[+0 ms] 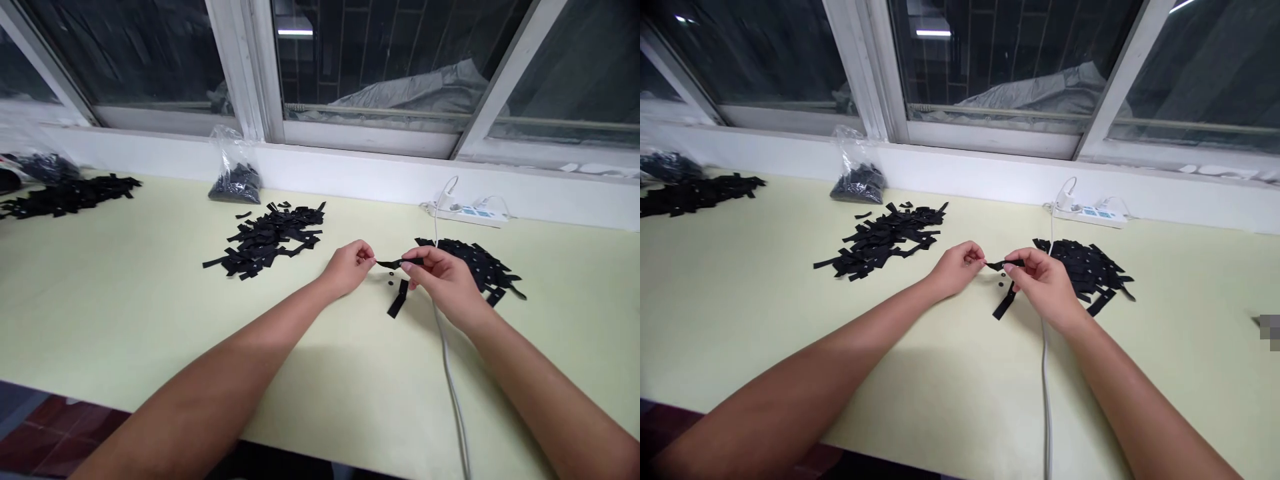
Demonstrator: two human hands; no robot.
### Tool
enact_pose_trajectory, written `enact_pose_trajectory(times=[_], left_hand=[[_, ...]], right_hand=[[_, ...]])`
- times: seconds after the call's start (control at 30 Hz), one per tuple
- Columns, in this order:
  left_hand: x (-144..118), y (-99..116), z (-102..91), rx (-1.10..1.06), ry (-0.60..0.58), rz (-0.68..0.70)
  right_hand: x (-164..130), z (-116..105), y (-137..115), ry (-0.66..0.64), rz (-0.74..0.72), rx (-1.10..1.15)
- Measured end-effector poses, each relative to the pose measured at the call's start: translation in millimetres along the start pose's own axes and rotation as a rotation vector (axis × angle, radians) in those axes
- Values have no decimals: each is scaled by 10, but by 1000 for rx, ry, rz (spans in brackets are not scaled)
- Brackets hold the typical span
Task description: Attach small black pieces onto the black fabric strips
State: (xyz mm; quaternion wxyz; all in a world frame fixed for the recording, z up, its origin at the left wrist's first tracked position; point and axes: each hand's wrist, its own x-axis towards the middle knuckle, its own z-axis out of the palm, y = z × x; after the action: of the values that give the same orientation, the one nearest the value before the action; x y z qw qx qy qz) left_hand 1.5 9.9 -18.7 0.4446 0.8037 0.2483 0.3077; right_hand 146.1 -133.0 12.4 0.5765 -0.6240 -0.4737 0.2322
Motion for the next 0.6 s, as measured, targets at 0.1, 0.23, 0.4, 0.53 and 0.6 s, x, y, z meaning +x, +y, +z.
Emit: enact_pose_trajectory(times=[0.1, 0.23, 0.4, 0.53, 0.6], left_hand=[[33, -7, 24, -226, 53, -58], [-1, 59, 82, -455, -99, -65], [-44, 125, 97, -506, -164, -101], [-41, 147, 75, -501, -157, -136], [-40, 153, 73, -503, -152, -141]], right_hand=[[-51, -36, -121, -247, 50, 103], [-54, -11, -93, -263, 89, -65], [3, 50, 105, -151, 42, -242], [-1, 78, 139, -113, 31, -297], [-7, 89, 120, -91, 34, -316]])
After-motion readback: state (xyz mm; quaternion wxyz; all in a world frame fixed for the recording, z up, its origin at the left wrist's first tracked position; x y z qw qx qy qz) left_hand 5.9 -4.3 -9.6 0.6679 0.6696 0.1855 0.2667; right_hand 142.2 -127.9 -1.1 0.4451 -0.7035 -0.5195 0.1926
